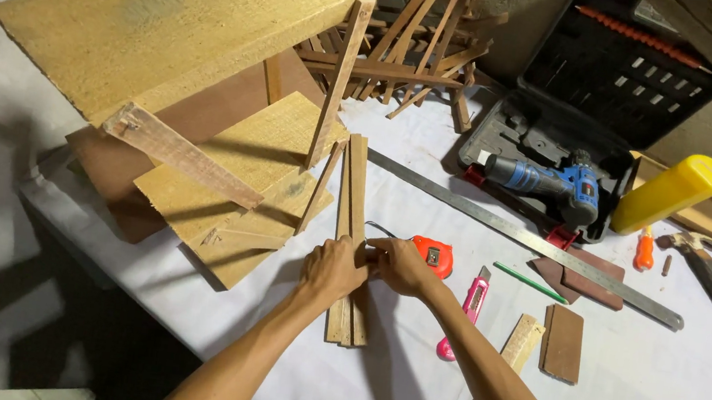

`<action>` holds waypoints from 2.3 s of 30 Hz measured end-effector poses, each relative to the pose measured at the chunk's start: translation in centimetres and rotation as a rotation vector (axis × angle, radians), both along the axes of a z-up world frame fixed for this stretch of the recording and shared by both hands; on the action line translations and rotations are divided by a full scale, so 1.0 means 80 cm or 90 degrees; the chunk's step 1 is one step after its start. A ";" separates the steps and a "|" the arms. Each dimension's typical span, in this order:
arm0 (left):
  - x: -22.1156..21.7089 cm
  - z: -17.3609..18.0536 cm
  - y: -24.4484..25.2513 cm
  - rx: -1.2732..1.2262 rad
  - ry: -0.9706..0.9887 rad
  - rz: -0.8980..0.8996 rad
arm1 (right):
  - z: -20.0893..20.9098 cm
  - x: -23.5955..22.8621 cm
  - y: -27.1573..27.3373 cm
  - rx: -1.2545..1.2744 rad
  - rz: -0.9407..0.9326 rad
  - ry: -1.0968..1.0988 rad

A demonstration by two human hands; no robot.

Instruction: The person assembles a small wooden stool at a workbench. They mark a wood piece with a pencil, drill holes with a cordless drill, hammer nails into the joints, fit and press cross-brace pieces into the frame, then lift and reposition the stool to test its fit while handling loose wood strips.

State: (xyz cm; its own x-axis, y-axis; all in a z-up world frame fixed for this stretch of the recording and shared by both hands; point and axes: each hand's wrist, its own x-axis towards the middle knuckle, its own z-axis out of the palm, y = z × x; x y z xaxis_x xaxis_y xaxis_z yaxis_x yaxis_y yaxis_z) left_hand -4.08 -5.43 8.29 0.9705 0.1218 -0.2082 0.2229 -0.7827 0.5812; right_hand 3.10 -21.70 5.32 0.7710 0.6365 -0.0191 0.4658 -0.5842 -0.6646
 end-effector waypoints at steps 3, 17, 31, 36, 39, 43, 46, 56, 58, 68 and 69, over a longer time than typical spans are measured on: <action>0.016 -0.066 -0.003 0.012 -0.078 0.026 | 0.013 -0.014 0.004 0.120 0.069 0.121; -0.035 0.051 -0.004 -0.146 -0.114 -0.013 | 0.053 -0.023 -0.018 0.232 -0.079 0.071; -0.020 0.157 -0.142 -0.143 -0.227 -0.257 | 0.190 -0.072 -0.176 0.312 -0.281 -0.089; -0.027 0.169 -0.212 -0.171 -0.229 -0.352 | 0.187 -0.096 -0.262 0.281 -0.314 -0.256; -0.019 0.156 -0.265 -0.175 -0.298 -0.454 | 0.195 -0.127 -0.318 0.211 -0.413 -0.255; -0.030 0.166 -0.339 -0.169 -0.311 -0.562 | 0.211 -0.191 -0.378 0.236 -0.528 -0.265; -0.051 0.182 -0.388 -0.183 -0.202 -0.629 | 0.213 -0.236 -0.426 0.132 -0.643 -0.293; -0.066 0.179 -0.514 -0.120 -0.120 -0.789 | 0.203 -0.342 -0.534 -0.249 -0.760 -0.599; -0.069 0.170 -0.534 -0.105 -0.129 -0.798 | 0.195 -0.351 -0.559 -0.291 -0.725 -0.635; -0.054 0.114 -0.631 -0.150 -0.257 -0.701 | 0.157 -0.334 -0.694 -0.342 -0.568 -0.600; -0.053 0.106 -0.638 -0.138 -0.307 -0.697 | 0.149 -0.327 -0.707 -0.337 -0.560 -0.590</action>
